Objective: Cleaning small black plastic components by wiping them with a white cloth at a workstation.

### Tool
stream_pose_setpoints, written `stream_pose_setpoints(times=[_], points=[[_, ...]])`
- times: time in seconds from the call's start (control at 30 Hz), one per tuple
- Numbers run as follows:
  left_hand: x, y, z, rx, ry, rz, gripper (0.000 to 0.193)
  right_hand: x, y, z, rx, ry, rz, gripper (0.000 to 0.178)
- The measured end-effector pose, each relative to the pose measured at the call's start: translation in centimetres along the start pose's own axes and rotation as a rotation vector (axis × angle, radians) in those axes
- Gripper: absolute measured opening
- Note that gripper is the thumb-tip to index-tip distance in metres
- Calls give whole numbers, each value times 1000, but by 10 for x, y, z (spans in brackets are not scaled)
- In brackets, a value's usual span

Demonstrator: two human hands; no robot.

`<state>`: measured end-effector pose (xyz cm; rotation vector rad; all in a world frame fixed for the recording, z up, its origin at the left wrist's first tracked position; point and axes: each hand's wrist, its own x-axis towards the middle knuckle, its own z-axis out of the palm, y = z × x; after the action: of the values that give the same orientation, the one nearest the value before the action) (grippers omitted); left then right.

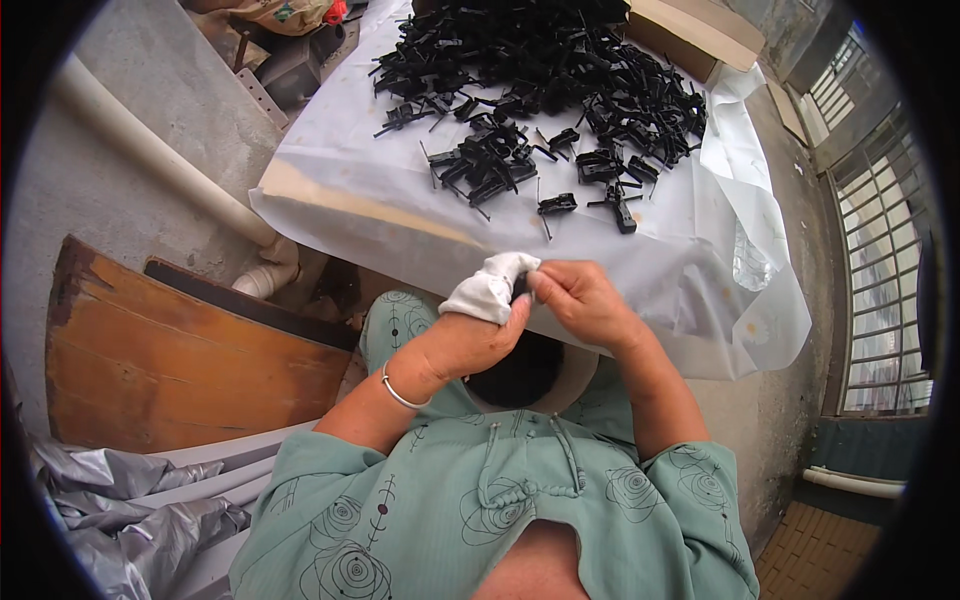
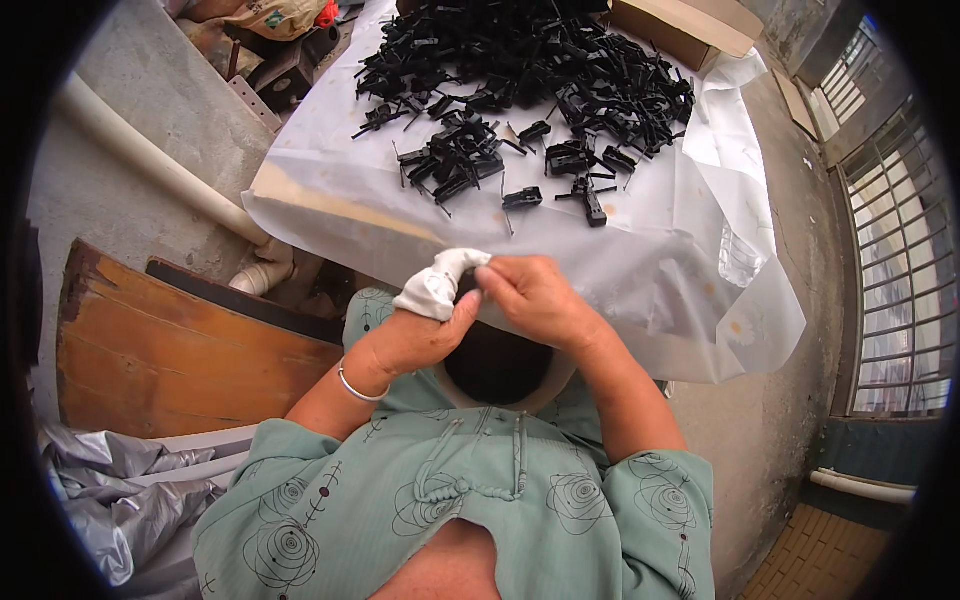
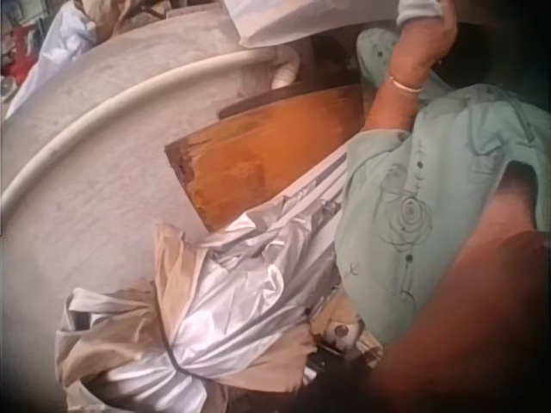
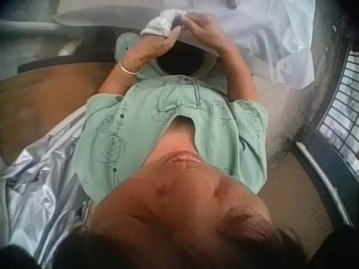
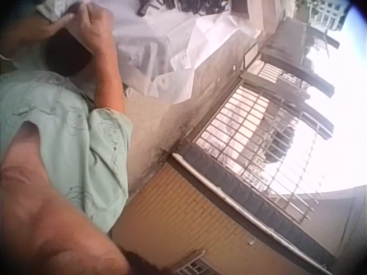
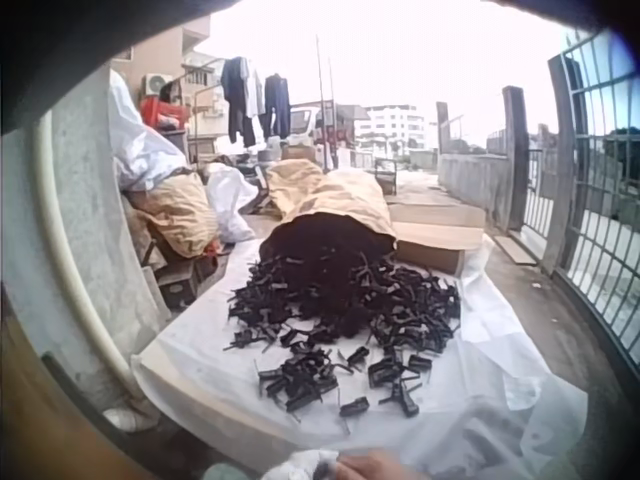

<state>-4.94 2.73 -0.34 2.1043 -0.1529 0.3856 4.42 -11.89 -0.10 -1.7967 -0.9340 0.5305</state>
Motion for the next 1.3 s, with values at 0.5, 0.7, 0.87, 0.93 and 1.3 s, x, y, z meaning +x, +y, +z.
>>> stream_pose_setpoints(times=[0.5, 0.7, 0.87, 0.93, 1.3], points=[[50, -11, 5, 98, -65, -27, 30, -16, -6, -7, -905, 254, -408, 7], [37, 11, 13, -700, -143, -281, 25, -12, -1, -7, -74, 615, -143, 12], [33, 13, 12, -611, -36, -202, 26, -12, -4, -14, 158, 425, -23, 20], [35, 19, 12, -528, -12, -272, 27, -13, 1, -8, 69, 428, -129, 23], [32, 16, 20, -12, 73, 95, 26, -15, 1, 6, 268, 385, -28, 25]])
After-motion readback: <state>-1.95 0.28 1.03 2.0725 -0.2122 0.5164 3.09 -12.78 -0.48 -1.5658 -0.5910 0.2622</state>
